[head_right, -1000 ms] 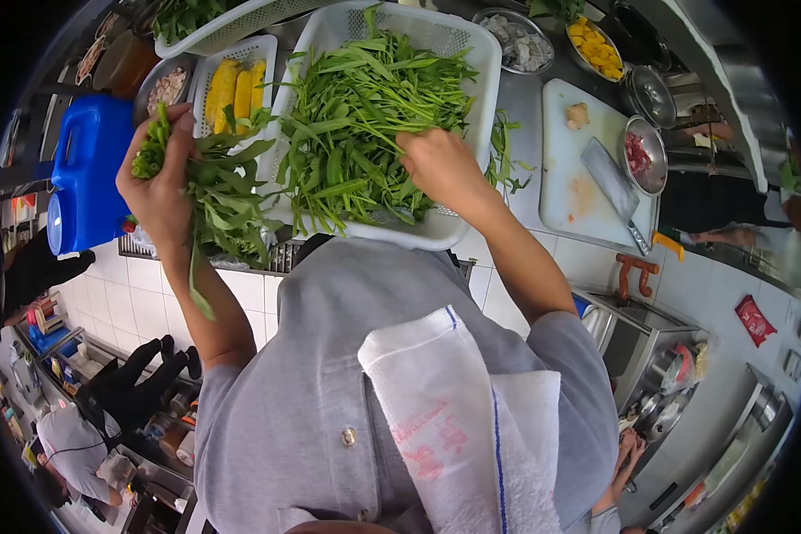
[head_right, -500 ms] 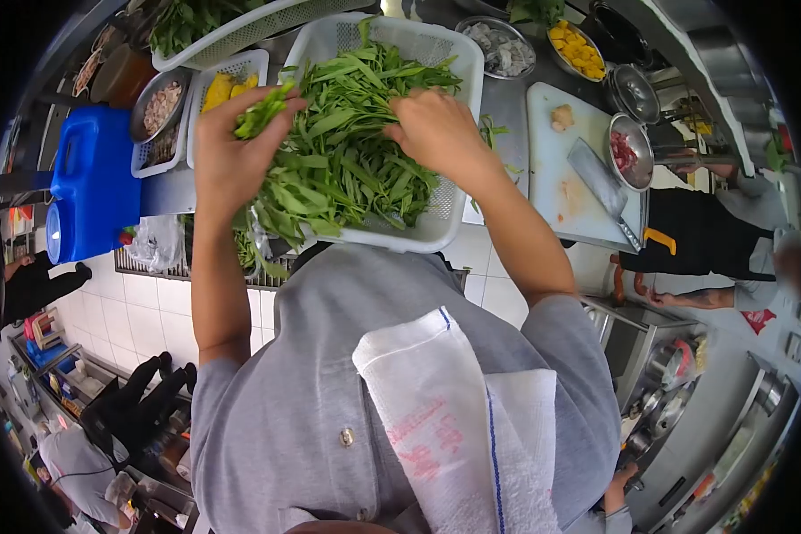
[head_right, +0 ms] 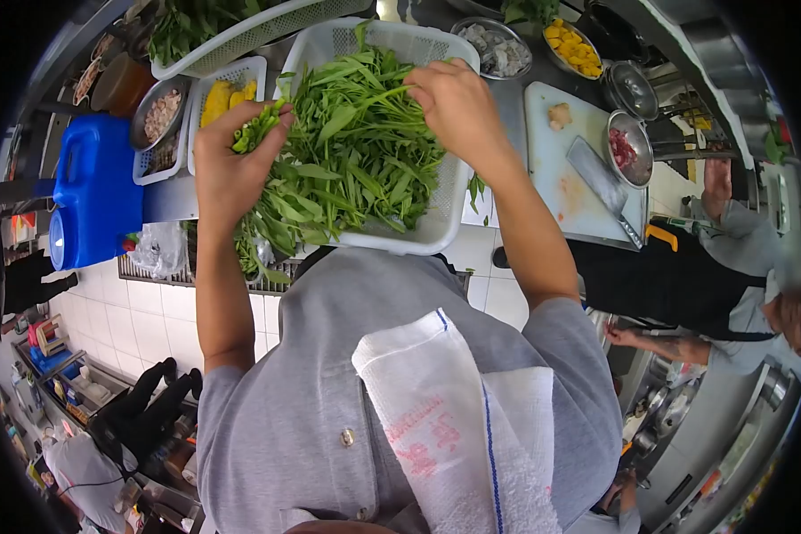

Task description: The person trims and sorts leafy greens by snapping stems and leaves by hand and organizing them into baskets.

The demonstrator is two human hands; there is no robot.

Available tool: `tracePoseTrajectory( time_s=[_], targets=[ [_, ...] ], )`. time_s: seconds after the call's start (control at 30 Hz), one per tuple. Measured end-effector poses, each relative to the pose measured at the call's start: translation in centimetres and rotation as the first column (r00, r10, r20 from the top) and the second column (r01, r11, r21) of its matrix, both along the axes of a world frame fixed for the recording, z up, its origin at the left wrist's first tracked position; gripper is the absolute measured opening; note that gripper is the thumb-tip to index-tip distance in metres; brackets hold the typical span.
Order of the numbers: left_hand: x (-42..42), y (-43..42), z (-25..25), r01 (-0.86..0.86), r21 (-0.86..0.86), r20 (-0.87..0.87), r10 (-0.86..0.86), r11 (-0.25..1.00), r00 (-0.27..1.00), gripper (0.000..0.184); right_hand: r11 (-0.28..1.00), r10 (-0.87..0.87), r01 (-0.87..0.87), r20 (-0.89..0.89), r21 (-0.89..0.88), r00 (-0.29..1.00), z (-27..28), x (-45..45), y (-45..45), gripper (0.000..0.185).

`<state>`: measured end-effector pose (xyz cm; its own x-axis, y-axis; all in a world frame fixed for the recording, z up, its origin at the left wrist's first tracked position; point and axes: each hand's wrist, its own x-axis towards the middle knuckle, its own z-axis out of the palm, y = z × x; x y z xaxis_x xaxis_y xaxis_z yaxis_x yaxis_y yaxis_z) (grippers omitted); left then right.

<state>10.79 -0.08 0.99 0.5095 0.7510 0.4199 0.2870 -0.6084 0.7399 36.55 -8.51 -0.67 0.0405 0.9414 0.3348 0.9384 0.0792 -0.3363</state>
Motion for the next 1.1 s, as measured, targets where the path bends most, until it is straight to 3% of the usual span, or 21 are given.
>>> tracePoseTrajectory(
  time_s=[0.17, 0.23, 0.27, 0.37, 0.43, 0.5, 0.53, 0.57, 0.6, 0.63, 0.67, 0.7, 0.73, 0.77, 0.8, 0.83, 0.93, 1.0, 1.07, 1.1],
  targets=[
    [3.0, -0.5, 0.8, 0.126, 0.053, 0.063, -0.13, 0.991, 0.99, 0.02, 0.97, 0.193, -0.197, 0.042, 0.145, 0.98, 3.8, -1.4, -1.0, 0.012],
    [5.1, -0.5, 0.5, 0.223, 0.21, 0.087, -0.246, 0.952, 0.965, 0.022, 0.95, 0.215, -0.227, 0.08, 0.215, 0.973, 4.9, -2.6, -1.4, 0.012],
    [5.5, -1.0, 1.1, 0.24, 0.117, 0.021, -0.244, 0.964, 0.969, 0.025, 0.926, 0.231, -0.257, 0.123, 0.278, 0.965, 5.2, -3.0, -1.6, 0.012],
    [6.1, -1.3, 1.1, 0.219, 0.056, -0.093, -0.214, 0.974, 0.972, 0.024, 0.95, 0.127, -0.193, 0.259, 0.244, 0.957, 5.1, -3.2, -2.3, 0.014],
    [6.0, -1.7, 1.6, 0.256, 0.162, -0.178, -0.227, 0.953, 0.957, 0.021, 0.95, 0.095, -0.164, 0.255, 0.266, 0.962, 3.9, -2.7, -2.2, 0.013],
    [5.9, -2.5, 2.7, 0.229, 0.137, -0.162, -0.206, 0.964, 0.965, 0.019, 0.864, 0.226, -0.147, -0.109, 0.482, 0.968, 2.2, -2.2, -2.0, 0.016],
    [5.7, -2.7, 2.8, 0.261, 0.143, -0.162, -0.238, 0.955, 0.958, 0.019, 0.878, 0.153, 0.031, -0.341, 0.477, 0.928, 1.5, -3.0, -2.3, 0.012],
    [5.6, -2.7, 2.8, 0.259, 0.207, -0.141, -0.234, 0.943, 0.962, 0.02, 0.875, 0.126, 0.056, -0.337, 0.482, 0.933, 1.4, -3.0, -2.5, 0.012],
    [5.3, -2.8, 2.8, 0.252, 0.269, -0.116, -0.229, 0.929, 0.967, 0.023, 0.859, 0.134, 0.263, -0.688, 0.439, 0.713, 1.4, -2.9, -2.6, 0.011],
    [4.9, -3.2, 3.4, 0.192, 0.192, -0.102, -0.175, 0.963, 0.979, 0.021, 0.839, 0.167, 0.433, -0.914, 0.329, 0.371, 1.4, -2.4, -2.8, 0.01],
    [4.2, -3.7, 4.0, 0.134, 0.11, -0.096, -0.123, 0.985, 0.988, 0.02, 0.846, 0.143, 0.412, -0.889, 0.338, 0.435, 1.0, -1.9, -3.5, 0.011],
    [3.0, -3.0, 2.9, 0.088, 0.141, 0.002, -0.089, 0.986, 0.996, 0.016, 0.911, 0.11, 0.3, -0.869, 0.282, 0.482, -0.4, -1.8, -4.4, 0.012],
    [2.4, -3.6, 3.8, 0.044, -0.252, 0.128, -0.012, 0.967, 0.992, 0.016, 0.958, 0.078, 0.192, -0.837, 0.213, 0.541, -1.3, -1.5, -5.2, 0.012],
    [1.7, -3.6, 4.4, 0.02, -0.359, 0.184, 0.05, 0.933, 0.982, 0.017, 0.997, 0.006, 0.041, -0.612, 0.063, 0.791, -1.3, -0.9, -6.1, 0.017],
    [0.7, -3.2, 4.7, 0.003, -0.326, 0.163, 0.054, 0.945, 0.985, 0.02, 0.985, -0.056, -0.012, -0.383, -0.171, 0.922, -3.3, -0.7, -6.6, 0.024],
    [-0.3, -2.8, 4.1, 0.031, -0.385, 0.255, 0.074, 0.922, 0.964, 0.023, 0.903, -0.052, -0.043, -0.208, -0.428, 0.977, -2.8, -0.9, -7.2, 0.031],
    [-0.8, -2.6, 3.6, 0.07, -0.363, 0.254, 0.026, 0.929, 0.967, 0.022, 0.963, -0.076, 0.043, -0.115, -0.266, 0.99, -4.3, -2.4, -7.1, 0.035],
    [-0.3, -3.1, 3.1, 0.126, -0.362, 0.221, -0.046, 0.923, 0.974, 0.02, 0.975, 0.054, 0.061, -0.492, 0.214, 0.869, -2.3, -4.4, -6.0, 0.039],
    [0.7, -4.3, 2.3, 0.208, -0.387, 0.256, -0.112, 0.898, 0.96, 0.022, 0.902, 0.273, 0.008, -0.584, 0.432, 0.764, -0.4, -6.7, -5.3, 0.041],
    [1.2, -4.4, 1.9, 0.261, -0.379, 0.294, -0.152, 0.888, 0.944, 0.022, 0.9, 0.272, 0.015, -0.589, 0.435, 0.761, 0.1, -7.4, -5.1, 0.041]
  ],
)
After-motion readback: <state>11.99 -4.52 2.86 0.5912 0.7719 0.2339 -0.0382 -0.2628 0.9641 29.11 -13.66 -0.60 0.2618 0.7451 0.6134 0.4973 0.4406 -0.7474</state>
